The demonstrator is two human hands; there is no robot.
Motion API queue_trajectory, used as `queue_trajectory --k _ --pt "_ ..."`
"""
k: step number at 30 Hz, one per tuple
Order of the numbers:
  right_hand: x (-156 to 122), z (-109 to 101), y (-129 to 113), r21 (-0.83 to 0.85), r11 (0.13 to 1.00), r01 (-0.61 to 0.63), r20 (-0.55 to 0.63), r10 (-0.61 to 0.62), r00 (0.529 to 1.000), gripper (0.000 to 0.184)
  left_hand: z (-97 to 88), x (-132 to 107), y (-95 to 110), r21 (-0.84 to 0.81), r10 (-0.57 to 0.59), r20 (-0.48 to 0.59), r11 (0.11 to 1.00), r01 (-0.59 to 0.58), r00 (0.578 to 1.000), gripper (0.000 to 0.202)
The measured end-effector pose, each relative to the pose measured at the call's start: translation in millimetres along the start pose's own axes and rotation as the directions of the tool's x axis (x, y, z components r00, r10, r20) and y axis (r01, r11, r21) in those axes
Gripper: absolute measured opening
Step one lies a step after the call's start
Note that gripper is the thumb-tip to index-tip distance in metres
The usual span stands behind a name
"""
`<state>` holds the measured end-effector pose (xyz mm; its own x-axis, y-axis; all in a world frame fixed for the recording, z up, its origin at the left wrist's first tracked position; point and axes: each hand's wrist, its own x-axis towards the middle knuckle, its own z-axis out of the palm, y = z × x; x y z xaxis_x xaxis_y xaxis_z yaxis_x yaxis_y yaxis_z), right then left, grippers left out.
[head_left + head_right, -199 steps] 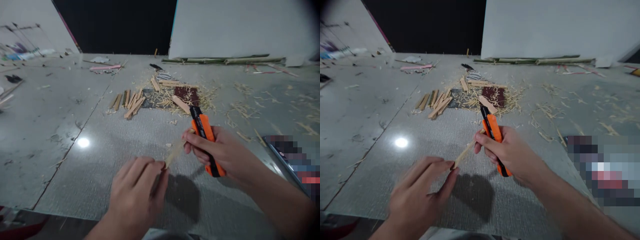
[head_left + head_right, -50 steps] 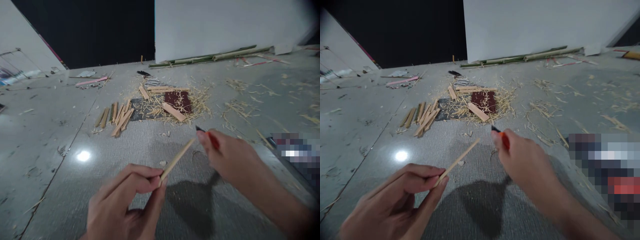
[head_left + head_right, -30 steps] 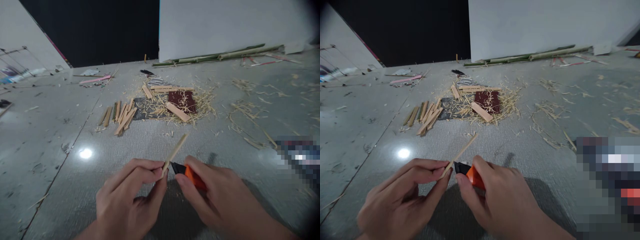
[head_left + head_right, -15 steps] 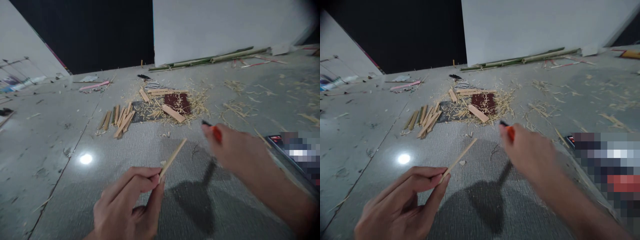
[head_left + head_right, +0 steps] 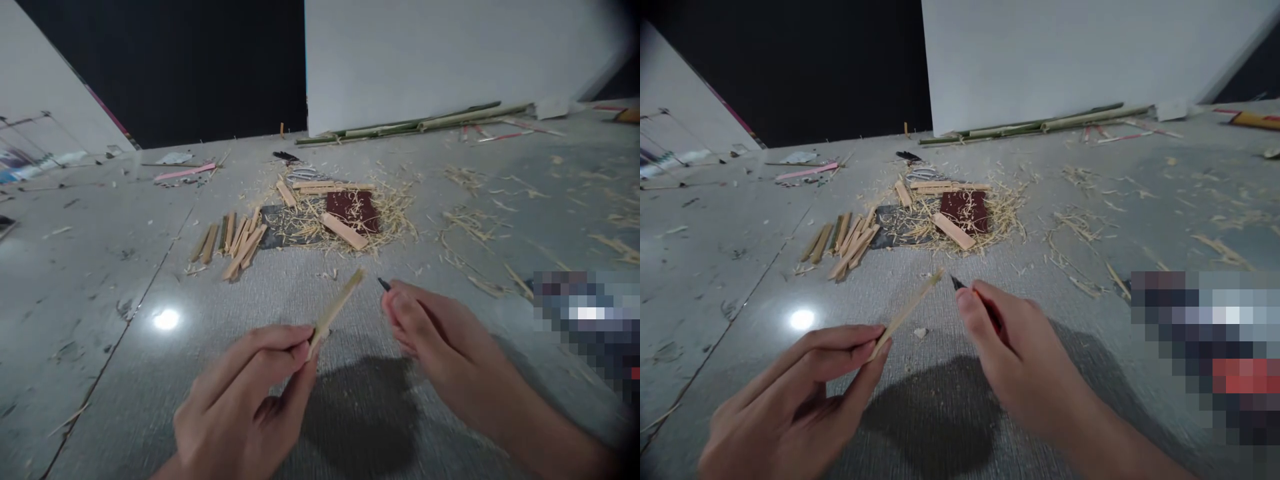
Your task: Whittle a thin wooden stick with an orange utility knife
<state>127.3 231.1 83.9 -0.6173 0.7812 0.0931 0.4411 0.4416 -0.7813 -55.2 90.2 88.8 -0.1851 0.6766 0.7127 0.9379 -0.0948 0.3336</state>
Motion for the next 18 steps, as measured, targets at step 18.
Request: queue_trajectory --k 18 --pt "-6 9 -4 -0.122 0.988 0.099 0.075 -0.09 0.993 0.04 -6.3 -8 -4 -0.083 -0.022 0.07 0.996 0.028 0.997 0.018"
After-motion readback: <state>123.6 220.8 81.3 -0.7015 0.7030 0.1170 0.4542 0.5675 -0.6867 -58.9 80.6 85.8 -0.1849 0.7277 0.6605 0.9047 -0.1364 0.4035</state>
